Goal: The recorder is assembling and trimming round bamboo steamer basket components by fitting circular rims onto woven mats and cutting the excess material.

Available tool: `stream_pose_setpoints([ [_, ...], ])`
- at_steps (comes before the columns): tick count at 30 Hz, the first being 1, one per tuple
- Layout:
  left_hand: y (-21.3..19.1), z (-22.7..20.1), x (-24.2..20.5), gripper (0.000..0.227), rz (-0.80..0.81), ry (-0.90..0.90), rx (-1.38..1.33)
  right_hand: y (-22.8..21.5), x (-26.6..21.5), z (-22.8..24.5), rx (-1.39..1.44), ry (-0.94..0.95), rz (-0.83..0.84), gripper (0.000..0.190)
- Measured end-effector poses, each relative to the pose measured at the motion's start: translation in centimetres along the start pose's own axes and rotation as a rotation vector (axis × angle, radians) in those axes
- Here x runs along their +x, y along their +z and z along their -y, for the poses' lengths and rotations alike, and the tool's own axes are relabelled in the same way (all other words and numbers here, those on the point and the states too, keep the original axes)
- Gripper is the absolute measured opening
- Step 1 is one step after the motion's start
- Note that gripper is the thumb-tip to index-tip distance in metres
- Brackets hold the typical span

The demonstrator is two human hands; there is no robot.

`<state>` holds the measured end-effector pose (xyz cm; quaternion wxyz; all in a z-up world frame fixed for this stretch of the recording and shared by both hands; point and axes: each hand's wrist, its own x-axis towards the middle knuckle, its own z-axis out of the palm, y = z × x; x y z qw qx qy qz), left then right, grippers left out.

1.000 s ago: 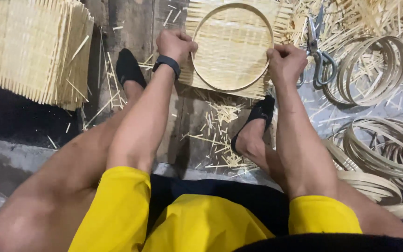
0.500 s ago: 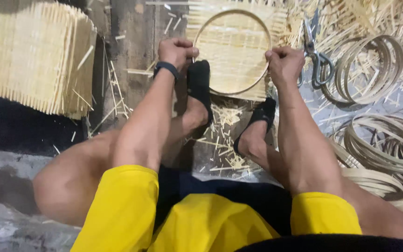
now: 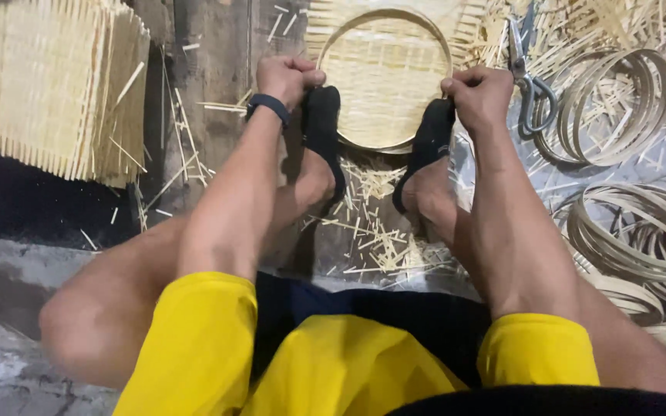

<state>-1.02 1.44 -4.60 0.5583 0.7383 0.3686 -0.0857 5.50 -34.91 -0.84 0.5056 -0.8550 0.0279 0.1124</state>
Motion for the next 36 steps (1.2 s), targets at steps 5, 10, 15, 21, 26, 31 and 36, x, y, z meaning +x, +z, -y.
stream_pose_setpoints([
  [5, -0.8, -9.4, -1.5, 0.029, 0.128, 0.166, 0.656, 0.9, -2.9, 8.4, -0.600, -0.064, 0.025, 0.043],
  [10, 5.6, -10.0, 1.8, 0.026, 0.096, 0.905, 0.482, 8.2, -7.1, 10.7, -0.800, -0.639, 0.447, 0.099],
  [15, 7.7, -8.9, 3.1, 0.026, 0.106, 0.895, 0.344, 10.1, -7.8, 7.1, -1.055, -0.809, 0.408, 0.097],
  [21, 7.7, -10.9, 4.1, 0.028, 0.138, 0.789, 0.391, 7.9, -2.9, 11.4, -0.889, -0.705, 0.452, 0.090],
  [26, 7.6, -8.6, 3.0, 0.026, 0.172, 0.921, 0.366, 4.3, 3.9, 10.9, -0.615, -0.805, -0.003, 0.041],
  [31, 8.0, -10.1, 4.4, 0.030, 0.261, 0.547, 0.281, 6.3, 7.4, 6.5, -0.098, -0.167, 0.136, 0.024],
  [36, 8.4, -7.2, 5.8, 0.038, 0.313, 0.410, 0.225, 5.1, 7.2, 3.1, -0.024, -0.066, 0.164, 0.038],
])
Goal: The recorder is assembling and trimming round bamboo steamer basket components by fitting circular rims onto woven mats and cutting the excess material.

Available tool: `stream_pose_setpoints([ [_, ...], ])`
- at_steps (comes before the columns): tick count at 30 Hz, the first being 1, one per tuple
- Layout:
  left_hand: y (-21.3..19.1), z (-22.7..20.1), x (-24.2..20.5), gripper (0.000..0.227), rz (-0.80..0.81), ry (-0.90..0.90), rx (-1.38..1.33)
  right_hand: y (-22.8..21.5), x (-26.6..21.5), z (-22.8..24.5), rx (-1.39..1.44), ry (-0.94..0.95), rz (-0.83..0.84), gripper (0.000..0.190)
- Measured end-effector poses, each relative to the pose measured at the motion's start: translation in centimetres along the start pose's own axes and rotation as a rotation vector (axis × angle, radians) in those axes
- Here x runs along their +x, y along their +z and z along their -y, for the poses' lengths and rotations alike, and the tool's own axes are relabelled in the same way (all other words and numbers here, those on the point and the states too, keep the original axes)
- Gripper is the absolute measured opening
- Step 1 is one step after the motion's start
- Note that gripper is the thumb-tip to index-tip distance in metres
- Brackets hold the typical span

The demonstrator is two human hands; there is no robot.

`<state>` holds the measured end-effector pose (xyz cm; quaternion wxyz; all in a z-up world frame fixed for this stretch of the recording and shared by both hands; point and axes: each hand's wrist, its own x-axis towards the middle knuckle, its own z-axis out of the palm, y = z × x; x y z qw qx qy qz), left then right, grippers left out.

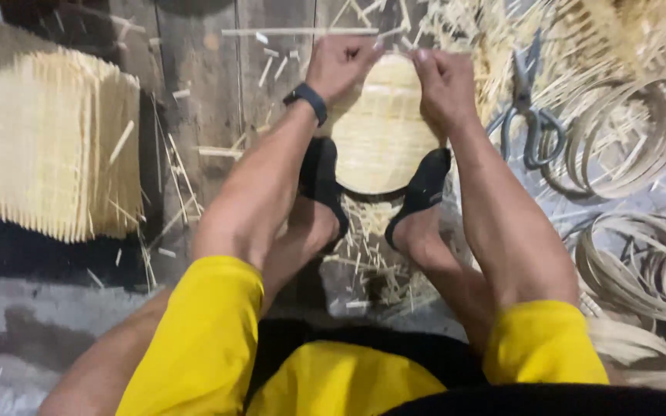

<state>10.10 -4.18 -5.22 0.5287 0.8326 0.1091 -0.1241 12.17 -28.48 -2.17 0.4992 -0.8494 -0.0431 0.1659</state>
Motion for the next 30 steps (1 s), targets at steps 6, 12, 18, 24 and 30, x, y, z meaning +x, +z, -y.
stream_pose_setpoints([
  [6, -2.5, -5.2, -3.1, 0.059, 0.078, 0.298, -0.035, -15.3, -4.3, 4.3, -0.411, -0.221, -0.043, 0.034],
  [12, -3.7, -12.9, -12.9, 0.036, -0.139, 0.569, 0.355, -24.5, -14.2, 3.6, -0.961, 0.269, 0.209, 0.033],
  [18, -0.6, -4.5, -18.4, 0.021, 0.105, 0.428, 0.695, -15.3, -13.8, -12.9, -0.701, 0.227, 0.114, 0.048],
  [24, 2.1, -5.9, -16.4, 0.091, -0.174, -0.080, 0.272, -11.0, -12.0, -17.4, -0.701, 0.143, -0.226, 0.089],
  [30, 4.5, -8.4, -11.5, 0.151, -0.150, -0.103, 0.807, -11.1, -10.3, -19.7, -0.932, 0.219, -0.096, 0.047],
])
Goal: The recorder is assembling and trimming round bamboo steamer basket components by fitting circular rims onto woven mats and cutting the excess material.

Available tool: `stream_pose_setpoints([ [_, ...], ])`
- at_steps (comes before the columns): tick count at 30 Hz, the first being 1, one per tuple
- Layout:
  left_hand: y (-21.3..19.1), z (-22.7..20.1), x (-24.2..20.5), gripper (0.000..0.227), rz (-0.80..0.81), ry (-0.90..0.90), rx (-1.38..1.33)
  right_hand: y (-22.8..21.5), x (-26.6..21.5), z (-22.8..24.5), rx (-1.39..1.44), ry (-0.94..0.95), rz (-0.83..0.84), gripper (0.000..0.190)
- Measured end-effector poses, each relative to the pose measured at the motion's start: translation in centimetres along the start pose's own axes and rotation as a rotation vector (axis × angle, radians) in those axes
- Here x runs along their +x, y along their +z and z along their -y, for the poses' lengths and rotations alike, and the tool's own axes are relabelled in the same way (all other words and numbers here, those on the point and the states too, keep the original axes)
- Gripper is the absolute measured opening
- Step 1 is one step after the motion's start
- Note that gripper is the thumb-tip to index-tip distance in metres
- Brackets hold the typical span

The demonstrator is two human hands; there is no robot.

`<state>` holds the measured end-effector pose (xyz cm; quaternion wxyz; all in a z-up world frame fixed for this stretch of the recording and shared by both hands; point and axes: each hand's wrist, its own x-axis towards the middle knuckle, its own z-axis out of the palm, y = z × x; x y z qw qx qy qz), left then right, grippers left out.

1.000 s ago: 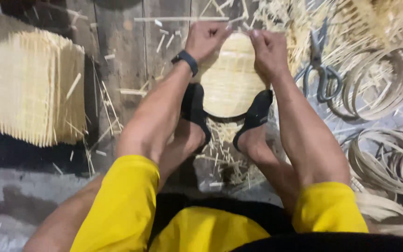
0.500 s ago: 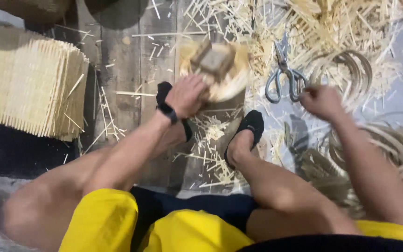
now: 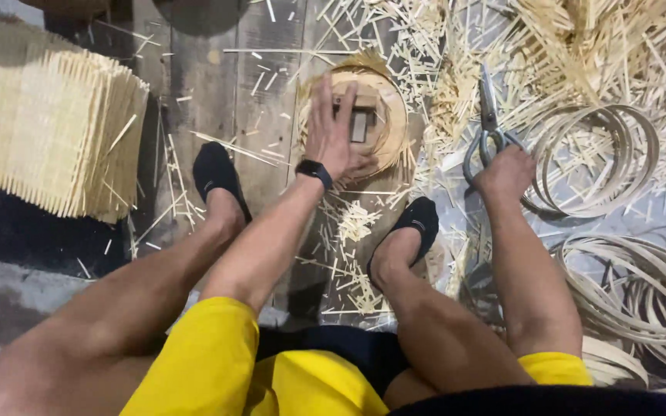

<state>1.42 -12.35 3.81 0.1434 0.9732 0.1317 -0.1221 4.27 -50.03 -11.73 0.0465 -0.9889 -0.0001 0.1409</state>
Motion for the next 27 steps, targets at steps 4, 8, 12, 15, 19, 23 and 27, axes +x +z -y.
stream_pose_setpoints([
  [4, 0.9, 2.1, 1.2, 0.139, -0.120, 0.415, -0.246, -4.4, -1.1, 1.5, 0.107, 0.125, 0.190, 0.068],
  [8, 0.9, 0.4, -0.1, 0.130, -0.306, 0.487, -0.242, -11.3, -3.1, 4.5, 0.442, 0.091, 0.312, 0.068],
  [12, 1.9, 0.4, -0.5, 0.129, -0.280, 0.500, -0.276, -12.3, -5.1, 6.3, 0.432, 0.177, 0.343, 0.060],
  [15, 1.8, 0.8, -1.3, 0.126, -0.100, 0.446, -0.309, -8.7, -5.6, 5.5, 0.318, -0.362, -0.110, 0.055],
  [19, 2.0, 0.2, -0.2, 0.127, -0.061, 0.506, -0.283, -10.0, -2.5, 9.9, -0.056, -0.379, -0.097, 0.060],
  [23, 2.2, 0.5, -1.4, 0.124, 0.033, 0.487, -0.298, -9.0, -2.1, 9.6, -0.127, -0.371, -0.060, 0.045],
  [27, 0.9, -0.7, -1.2, 0.128, 0.075, 0.529, -0.227, -5.0, -0.6, 4.8, -0.109, -0.363, 0.048, 0.027],
])
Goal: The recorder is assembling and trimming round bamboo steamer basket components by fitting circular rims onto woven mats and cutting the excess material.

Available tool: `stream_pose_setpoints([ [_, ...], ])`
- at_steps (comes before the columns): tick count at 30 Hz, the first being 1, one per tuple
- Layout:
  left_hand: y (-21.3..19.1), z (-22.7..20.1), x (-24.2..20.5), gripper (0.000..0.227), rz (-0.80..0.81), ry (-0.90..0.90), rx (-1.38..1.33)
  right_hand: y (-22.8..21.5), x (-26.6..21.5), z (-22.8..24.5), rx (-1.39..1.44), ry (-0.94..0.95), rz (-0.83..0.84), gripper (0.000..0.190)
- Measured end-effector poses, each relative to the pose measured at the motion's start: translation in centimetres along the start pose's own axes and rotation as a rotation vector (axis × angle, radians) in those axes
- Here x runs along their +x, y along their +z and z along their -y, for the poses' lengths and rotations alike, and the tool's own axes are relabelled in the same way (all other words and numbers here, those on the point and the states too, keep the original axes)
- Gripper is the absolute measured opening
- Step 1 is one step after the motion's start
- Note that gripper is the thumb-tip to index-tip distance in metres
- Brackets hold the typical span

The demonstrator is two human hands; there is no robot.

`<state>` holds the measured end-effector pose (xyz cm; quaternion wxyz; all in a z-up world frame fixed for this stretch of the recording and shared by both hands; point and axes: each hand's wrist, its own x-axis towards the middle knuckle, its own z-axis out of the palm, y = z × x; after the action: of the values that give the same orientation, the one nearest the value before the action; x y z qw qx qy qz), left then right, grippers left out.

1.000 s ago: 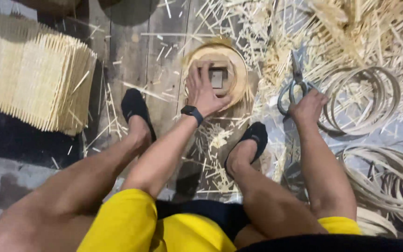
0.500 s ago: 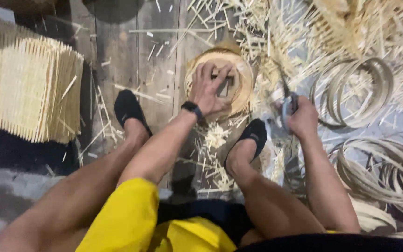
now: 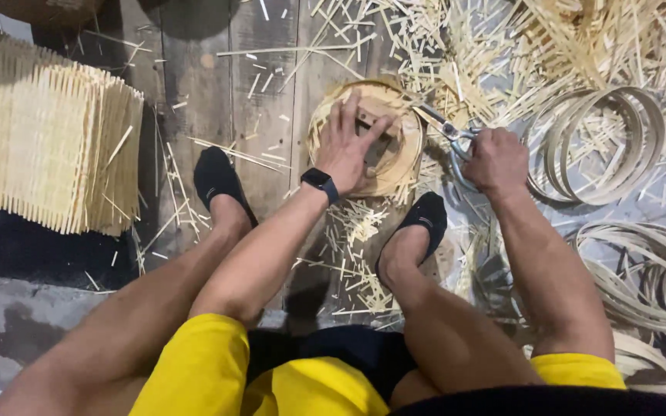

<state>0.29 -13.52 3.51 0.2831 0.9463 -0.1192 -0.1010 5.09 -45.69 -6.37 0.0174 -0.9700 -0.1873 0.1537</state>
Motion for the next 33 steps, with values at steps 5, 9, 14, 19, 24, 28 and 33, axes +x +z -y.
stream_pose_setpoints([
  [5, 2.9, -1.2, 0.4, 0.085, -0.202, -0.230, 0.049, -5.8, 1.2, 4.2, -0.102, -0.086, -0.301, 0.064],
  [9, 3.5, -0.3, -0.2, 0.081, 0.032, -0.143, 0.164, -3.0, 1.1, 2.2, -0.001, -0.072, -0.226, 0.041],
  [14, 1.5, 0.5, -0.3, 0.078, 0.147, 0.021, 0.173, -2.1, -0.2, -0.3, 0.022, -0.047, -0.116, 0.035],
  [19, 2.1, 2.2, 0.1, 0.045, 0.056, 0.209, 0.107, -4.1, 1.9, 2.8, -0.027, -0.083, -0.102, 0.050],
  [24, 1.4, -1.8, -0.2, 0.103, -0.034, 0.102, 0.094, -2.8, 0.7, 0.8, 0.008, -0.071, -0.050, 0.051],
  [28, 4.0, -2.6, -0.7, 0.084, -0.340, -0.341, -0.010, -6.9, 1.0, 3.5, -0.033, -0.131, -0.226, 0.058],
  [33, 2.8, -1.3, -1.2, 0.079, -0.196, -0.132, 0.080, -3.5, 1.8, 2.6, -0.004, -0.011, -0.060, 0.048],
])
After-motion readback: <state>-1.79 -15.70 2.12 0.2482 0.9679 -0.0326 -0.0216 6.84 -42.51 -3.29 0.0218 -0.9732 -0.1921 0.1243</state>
